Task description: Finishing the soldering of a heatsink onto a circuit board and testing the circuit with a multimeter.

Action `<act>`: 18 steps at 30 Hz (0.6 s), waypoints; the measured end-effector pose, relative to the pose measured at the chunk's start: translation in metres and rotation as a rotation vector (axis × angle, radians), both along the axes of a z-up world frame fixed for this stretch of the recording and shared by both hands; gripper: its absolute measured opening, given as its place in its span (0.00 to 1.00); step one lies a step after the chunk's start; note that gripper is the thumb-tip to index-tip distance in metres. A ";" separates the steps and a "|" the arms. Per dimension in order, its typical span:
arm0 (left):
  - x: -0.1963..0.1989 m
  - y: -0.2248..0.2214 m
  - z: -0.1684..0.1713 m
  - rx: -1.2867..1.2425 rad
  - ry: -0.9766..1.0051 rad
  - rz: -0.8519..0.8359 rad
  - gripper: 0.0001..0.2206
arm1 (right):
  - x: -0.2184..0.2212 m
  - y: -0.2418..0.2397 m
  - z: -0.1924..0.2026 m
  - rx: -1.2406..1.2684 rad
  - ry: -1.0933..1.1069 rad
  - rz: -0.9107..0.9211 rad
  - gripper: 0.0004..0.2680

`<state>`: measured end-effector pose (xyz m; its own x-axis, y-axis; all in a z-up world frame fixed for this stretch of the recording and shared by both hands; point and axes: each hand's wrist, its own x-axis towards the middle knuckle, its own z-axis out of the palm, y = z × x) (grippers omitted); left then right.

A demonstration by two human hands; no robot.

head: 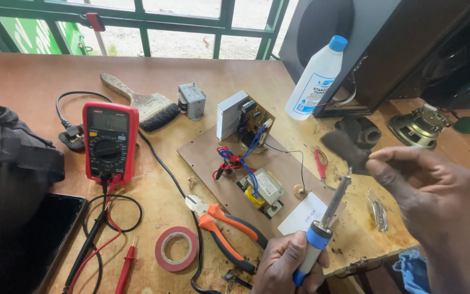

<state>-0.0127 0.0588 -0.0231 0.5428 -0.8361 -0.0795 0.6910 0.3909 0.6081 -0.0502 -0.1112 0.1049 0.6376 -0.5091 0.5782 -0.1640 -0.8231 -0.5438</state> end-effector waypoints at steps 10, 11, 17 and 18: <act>0.001 0.003 0.006 0.085 -0.006 -0.054 0.26 | -0.003 0.002 0.014 0.475 0.136 0.022 0.04; 0.001 0.002 0.006 0.091 -0.044 -0.041 0.26 | -0.003 0.004 0.017 0.472 0.165 -0.006 0.04; 0.000 -0.001 0.004 0.109 -0.033 -0.024 0.26 | 0.001 0.008 0.020 0.467 0.117 -0.012 0.04; -0.001 -0.001 0.004 0.110 -0.033 -0.025 0.26 | 0.000 0.012 0.022 0.468 0.117 -0.013 0.04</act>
